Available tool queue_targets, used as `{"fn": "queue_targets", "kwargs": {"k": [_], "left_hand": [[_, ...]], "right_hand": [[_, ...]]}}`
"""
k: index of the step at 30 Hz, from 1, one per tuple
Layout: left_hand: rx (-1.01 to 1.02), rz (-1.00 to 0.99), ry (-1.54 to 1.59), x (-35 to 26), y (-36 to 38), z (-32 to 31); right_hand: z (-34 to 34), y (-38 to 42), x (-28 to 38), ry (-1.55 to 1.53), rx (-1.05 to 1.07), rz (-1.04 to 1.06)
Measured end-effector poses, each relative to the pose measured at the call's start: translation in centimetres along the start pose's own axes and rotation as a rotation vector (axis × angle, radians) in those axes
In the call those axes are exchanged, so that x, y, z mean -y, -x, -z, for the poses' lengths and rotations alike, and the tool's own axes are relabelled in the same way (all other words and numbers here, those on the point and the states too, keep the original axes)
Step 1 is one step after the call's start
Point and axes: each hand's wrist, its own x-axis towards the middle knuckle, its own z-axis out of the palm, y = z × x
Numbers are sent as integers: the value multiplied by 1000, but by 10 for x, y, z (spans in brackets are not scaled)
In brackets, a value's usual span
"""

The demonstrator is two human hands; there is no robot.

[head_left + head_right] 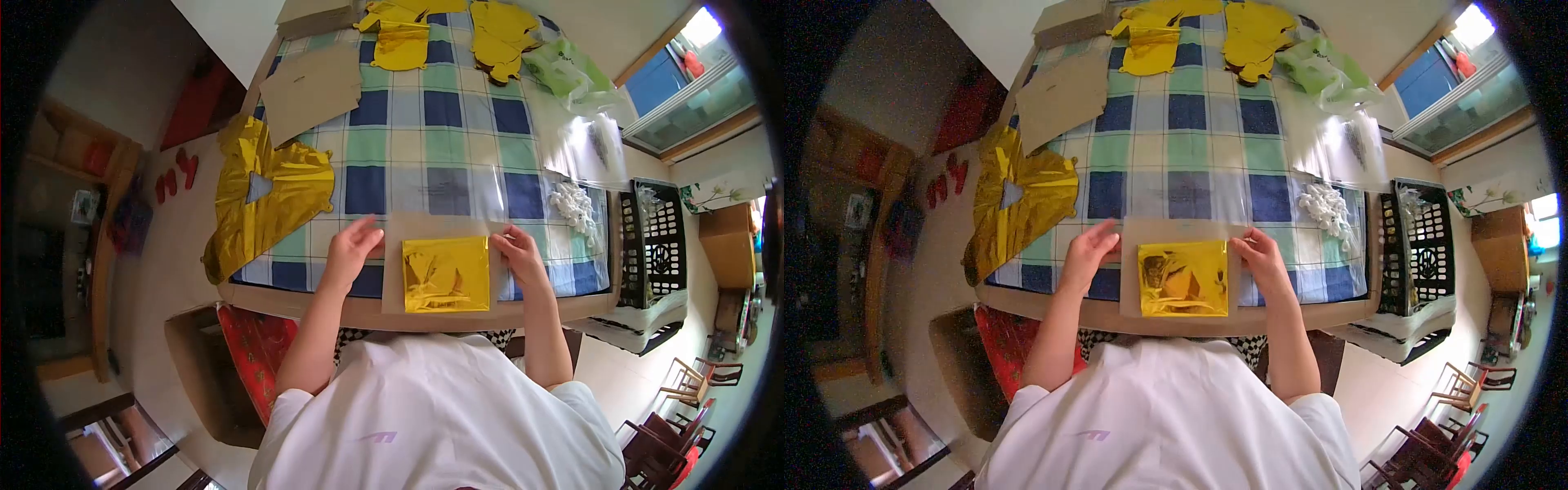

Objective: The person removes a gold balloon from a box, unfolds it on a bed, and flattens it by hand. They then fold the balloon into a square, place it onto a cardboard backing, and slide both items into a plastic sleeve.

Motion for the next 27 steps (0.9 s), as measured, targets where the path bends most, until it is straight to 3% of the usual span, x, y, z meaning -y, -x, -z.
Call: {"fn": "queue_targets", "kwargs": {"k": [2,5,18,27], "left_hand": [[127,184,75,-2,9,8],[142,251,70,13,26,14],[-6,354,-8,37,103,9],[38,439,79,75,153,15]], "right_hand": [[-3,6,-5,62,-16,-32],[-5,23,-14,45,-32,-87],[-4,88,-50,158,-76,-171],[-3,141,-77,225,-50,-261]]}}
